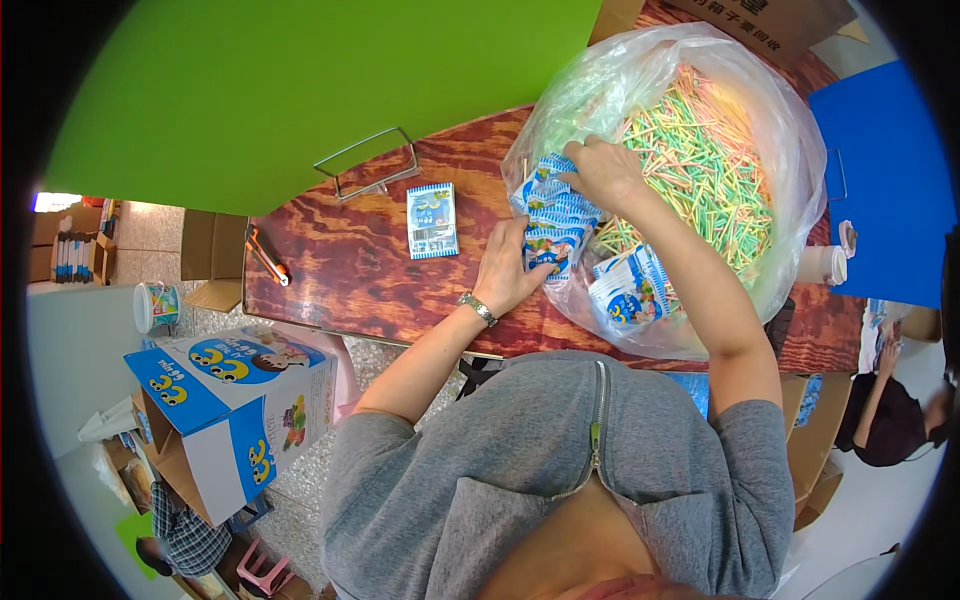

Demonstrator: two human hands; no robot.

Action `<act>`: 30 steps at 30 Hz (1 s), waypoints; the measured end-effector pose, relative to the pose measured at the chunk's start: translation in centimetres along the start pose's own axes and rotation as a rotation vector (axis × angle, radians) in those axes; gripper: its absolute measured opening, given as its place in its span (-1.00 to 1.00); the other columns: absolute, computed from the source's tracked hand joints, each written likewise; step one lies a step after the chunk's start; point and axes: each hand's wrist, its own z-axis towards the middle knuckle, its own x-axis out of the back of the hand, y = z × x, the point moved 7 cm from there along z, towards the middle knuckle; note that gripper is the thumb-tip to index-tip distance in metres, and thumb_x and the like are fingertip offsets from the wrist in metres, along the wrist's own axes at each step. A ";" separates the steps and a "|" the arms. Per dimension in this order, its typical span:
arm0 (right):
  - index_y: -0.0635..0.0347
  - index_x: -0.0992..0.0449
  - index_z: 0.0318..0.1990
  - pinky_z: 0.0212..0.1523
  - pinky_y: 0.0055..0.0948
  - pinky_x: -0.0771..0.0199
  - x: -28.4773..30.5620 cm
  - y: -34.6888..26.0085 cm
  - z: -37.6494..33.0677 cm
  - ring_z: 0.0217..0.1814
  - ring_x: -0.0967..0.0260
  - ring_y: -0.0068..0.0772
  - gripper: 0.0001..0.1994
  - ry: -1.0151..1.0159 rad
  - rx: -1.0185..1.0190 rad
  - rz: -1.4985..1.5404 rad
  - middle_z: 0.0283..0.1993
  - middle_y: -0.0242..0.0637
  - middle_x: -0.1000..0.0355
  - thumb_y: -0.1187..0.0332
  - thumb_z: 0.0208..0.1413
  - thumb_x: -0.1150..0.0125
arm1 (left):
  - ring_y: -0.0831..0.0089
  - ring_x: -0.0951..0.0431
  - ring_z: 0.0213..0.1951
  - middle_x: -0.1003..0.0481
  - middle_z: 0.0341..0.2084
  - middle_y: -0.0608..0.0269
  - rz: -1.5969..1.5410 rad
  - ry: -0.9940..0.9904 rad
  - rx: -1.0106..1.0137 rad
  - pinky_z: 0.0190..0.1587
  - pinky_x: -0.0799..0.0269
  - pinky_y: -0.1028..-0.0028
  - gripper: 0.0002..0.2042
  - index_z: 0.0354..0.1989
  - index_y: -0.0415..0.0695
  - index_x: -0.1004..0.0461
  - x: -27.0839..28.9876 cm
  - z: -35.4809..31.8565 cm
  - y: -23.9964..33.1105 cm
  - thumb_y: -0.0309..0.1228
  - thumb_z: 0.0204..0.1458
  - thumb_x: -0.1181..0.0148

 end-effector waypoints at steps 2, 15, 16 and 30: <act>0.04 -0.54 -0.09 -0.10 -0.09 -0.46 -0.4 0.1 -0.1 -0.08 -0.46 0.01 -0.74 0.054 0.060 0.055 -0.12 -0.11 -0.48 0.21 0.08 -0.23 | -0.07 -0.34 0.04 -0.32 -0.03 -0.15 -0.022 -0.002 -0.011 0.09 -0.32 0.17 -0.27 0.15 -0.32 -0.20 -0.1 0.1 0.0 -0.39 -0.23 -0.43; 0.05 -0.52 -0.03 -0.06 -0.14 -0.46 -1.0 0.0 0.3 0.00 -0.43 -0.07 -0.72 0.011 -0.056 -0.050 -0.20 -0.21 -0.54 0.25 0.10 -0.21 | -0.07 -0.35 0.01 -0.32 -0.04 -0.14 -0.032 0.048 -0.080 0.07 -0.32 0.17 -0.28 0.16 -0.28 -0.22 -0.3 -0.2 0.1 -0.42 -0.24 -0.42; 0.05 -0.52 -0.03 -0.07 -0.14 -0.46 -0.8 -0.5 -0.1 0.00 -0.43 -0.08 -0.71 0.097 0.008 -0.038 -0.24 -0.22 -0.55 0.25 0.09 -0.21 | -0.08 -0.35 0.01 -0.33 -0.04 -0.14 -0.035 0.054 -0.080 0.07 -0.32 0.16 -0.28 0.16 -0.28 -0.22 -0.3 -0.2 0.1 -0.42 -0.24 -0.42; 0.03 -0.52 -0.23 0.02 -0.18 -0.34 1.1 -3.1 -5.4 0.05 -0.34 -0.20 -0.83 0.390 0.379 -0.004 -0.17 -0.32 -0.46 0.39 -0.03 -0.17 | -0.12 -0.28 0.15 -0.27 0.09 -0.19 -0.009 0.158 -0.099 0.20 -0.25 0.10 -0.05 0.31 -0.29 -0.03 1.1 -0.8 1.1 -0.34 -0.29 -0.49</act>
